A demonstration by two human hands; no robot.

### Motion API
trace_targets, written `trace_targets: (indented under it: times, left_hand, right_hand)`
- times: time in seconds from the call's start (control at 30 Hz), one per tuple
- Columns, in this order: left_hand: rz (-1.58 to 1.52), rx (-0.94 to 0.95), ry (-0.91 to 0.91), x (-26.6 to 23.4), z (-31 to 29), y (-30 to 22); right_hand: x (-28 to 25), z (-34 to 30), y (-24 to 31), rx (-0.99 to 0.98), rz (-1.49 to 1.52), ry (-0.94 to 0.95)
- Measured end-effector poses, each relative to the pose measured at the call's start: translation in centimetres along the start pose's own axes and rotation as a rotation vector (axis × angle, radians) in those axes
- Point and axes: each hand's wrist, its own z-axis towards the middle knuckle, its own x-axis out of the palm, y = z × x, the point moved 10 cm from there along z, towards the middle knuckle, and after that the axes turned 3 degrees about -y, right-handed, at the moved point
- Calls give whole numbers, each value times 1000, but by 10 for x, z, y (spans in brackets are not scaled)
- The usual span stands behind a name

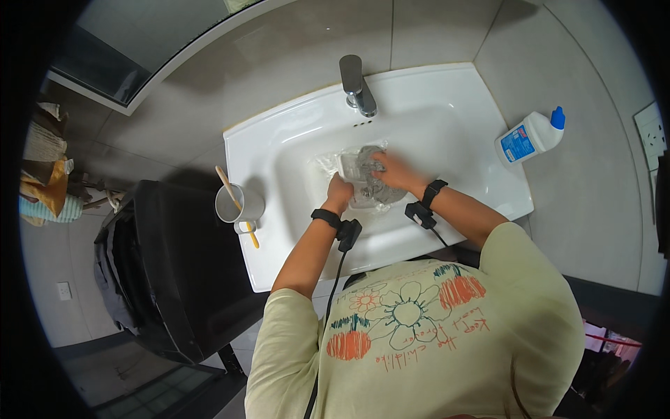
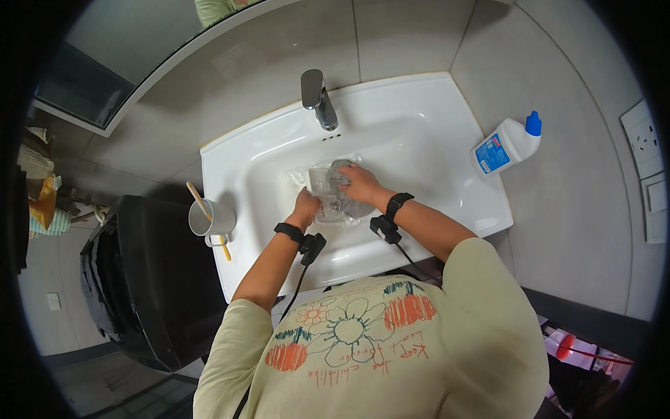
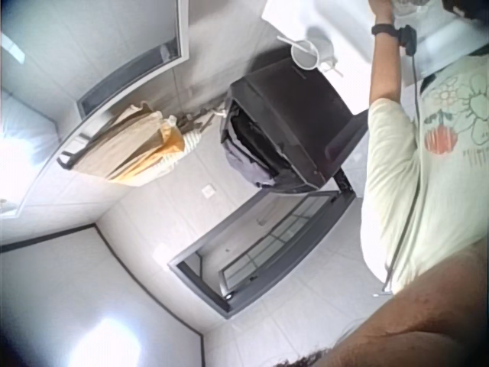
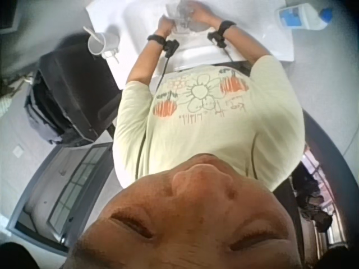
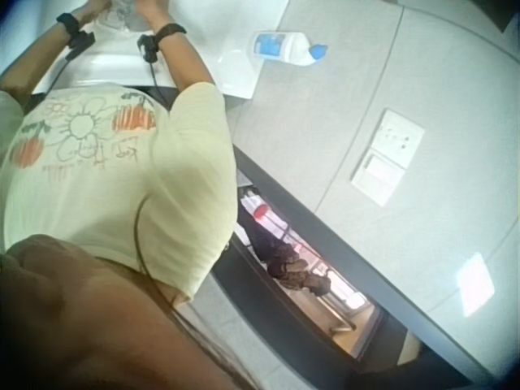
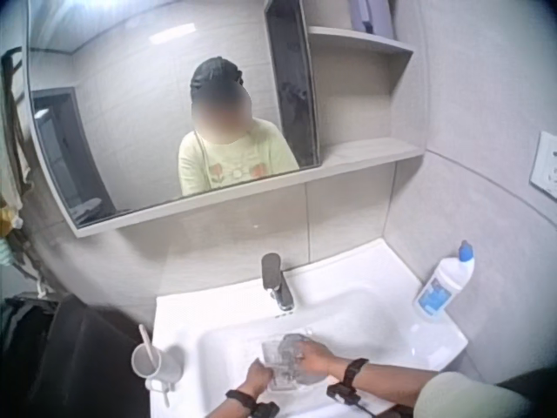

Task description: The person wipes the sink basin with a cloth, rinses the cloth under running water, and cleans a plastic soap dish.

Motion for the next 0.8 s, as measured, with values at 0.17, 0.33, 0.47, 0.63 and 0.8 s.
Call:
trace_targets:
  times: [0.17,0.33,0.47,0.63,0.8]
  left_hand:
    - [140,-21,8,4,-34,-42]
    - [273,199,-149,-16,-50,-71]
    - [414,139,-116,-18,-74,-93]
    - [377,145,-168,-22,-68,-64]
    - [297,167,-210,-46,-70,-72]
  right_hand:
    - [-4,-7,65,-273,159,-68]
    - [6,-5,73,-375,38,-86]
    - [18,-11,56,-376,-301,41]
    - [23,-15,43,-312,-586,113]
    - [-34,-9,-1,-77,-365,92]
